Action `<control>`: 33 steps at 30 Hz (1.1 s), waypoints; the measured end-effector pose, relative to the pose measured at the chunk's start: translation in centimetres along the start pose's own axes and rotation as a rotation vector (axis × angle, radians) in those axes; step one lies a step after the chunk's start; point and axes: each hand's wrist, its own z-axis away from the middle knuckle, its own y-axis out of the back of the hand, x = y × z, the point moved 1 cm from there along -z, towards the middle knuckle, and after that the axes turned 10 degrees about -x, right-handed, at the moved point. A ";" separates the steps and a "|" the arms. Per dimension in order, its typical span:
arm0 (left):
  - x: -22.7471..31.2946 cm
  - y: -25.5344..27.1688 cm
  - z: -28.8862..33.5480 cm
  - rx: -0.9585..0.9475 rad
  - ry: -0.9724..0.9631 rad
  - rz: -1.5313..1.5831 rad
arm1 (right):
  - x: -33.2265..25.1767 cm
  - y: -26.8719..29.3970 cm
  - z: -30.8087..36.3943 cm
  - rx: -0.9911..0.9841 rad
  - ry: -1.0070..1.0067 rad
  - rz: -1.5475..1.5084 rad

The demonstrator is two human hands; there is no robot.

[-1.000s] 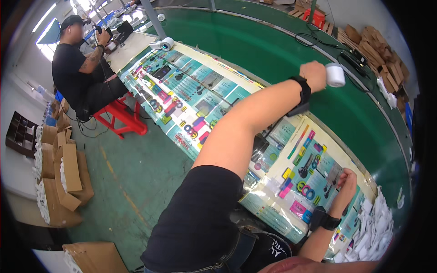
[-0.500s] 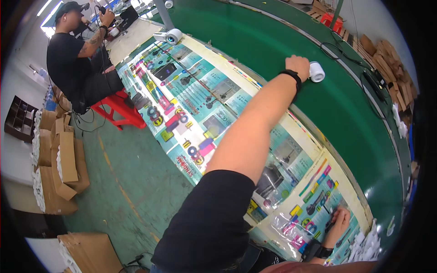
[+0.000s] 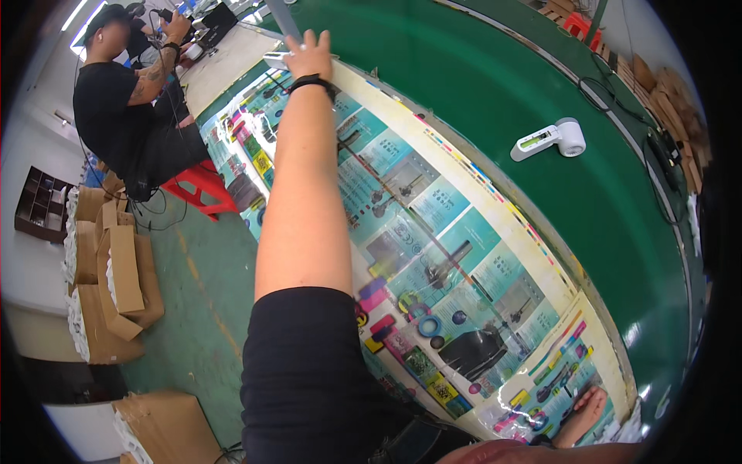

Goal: Assembling small white handheld electronic fans on a factory assembly line.

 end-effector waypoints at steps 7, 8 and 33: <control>-3.1 -1.8 -0.6 -0.205 0.113 0.104 | -1.7 -2.0 0.4 0.001 -0.012 0.097; -3.3 -1.6 -0.3 -0.149 0.086 0.092 | -1.9 -2.2 0.4 0.029 -0.009 0.084; -4.6 -0.8 1.2 -0.076 -0.043 0.009 | -1.9 -2.0 0.1 -0.016 -0.015 0.107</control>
